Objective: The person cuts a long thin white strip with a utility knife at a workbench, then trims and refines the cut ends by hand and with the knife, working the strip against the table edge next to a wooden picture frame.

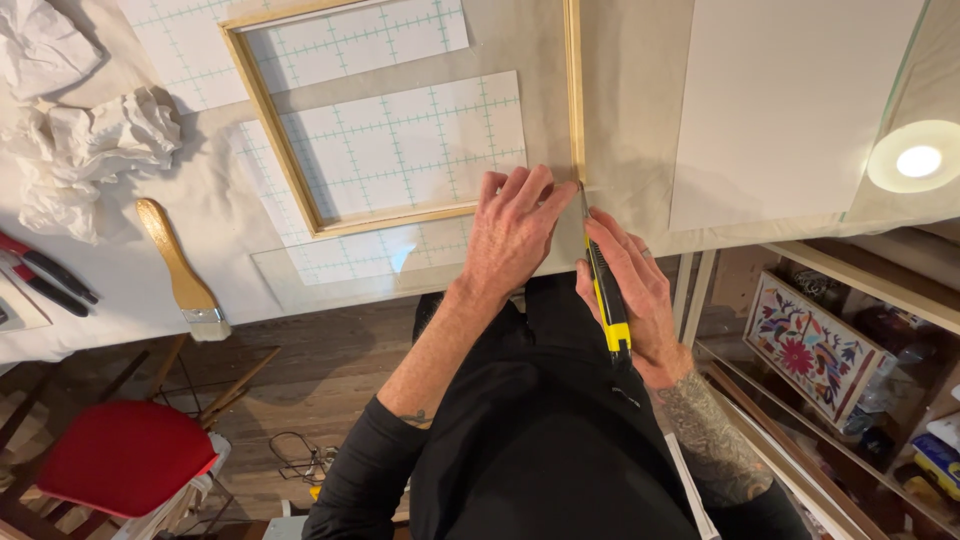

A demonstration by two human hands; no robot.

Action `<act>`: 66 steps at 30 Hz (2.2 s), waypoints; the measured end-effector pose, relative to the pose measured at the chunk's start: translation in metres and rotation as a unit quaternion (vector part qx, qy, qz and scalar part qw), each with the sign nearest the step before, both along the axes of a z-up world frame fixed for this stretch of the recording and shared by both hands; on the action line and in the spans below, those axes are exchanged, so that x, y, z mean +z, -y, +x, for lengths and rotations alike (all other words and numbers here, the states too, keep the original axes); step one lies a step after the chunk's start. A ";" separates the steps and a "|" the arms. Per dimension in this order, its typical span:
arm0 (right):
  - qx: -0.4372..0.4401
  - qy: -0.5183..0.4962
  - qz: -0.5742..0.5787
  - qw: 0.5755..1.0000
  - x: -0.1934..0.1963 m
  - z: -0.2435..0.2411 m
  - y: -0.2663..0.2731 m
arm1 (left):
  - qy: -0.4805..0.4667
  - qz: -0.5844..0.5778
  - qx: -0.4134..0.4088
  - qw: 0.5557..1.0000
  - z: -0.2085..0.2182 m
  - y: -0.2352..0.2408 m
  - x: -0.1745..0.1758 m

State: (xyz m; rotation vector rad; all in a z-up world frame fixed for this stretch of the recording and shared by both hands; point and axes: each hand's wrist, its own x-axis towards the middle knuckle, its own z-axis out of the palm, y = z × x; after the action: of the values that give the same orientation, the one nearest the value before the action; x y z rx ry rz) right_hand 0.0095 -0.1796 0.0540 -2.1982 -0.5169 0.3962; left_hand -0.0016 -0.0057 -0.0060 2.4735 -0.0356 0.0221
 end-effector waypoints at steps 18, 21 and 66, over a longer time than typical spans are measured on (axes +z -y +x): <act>-0.013 0.060 0.004 0.998 -0.023 -0.007 0.002 | -0.008 -0.048 0.012 0.999 0.002 -0.005 0.004; -0.020 0.050 0.002 0.999 -0.016 -0.007 0.003 | -0.007 -0.061 0.006 0.998 0.000 -0.006 0.006; -0.458 -0.478 0.239 0.710 -0.038 -0.161 0.160 | 0.095 0.062 -0.070 0.991 -0.165 0.010 -0.007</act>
State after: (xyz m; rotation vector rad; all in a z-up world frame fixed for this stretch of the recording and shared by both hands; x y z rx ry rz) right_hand -0.1511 -0.3391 0.0161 -1.2177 0.9321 0.6566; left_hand -0.1667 -0.0158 -0.0125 2.5785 -0.3003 0.2005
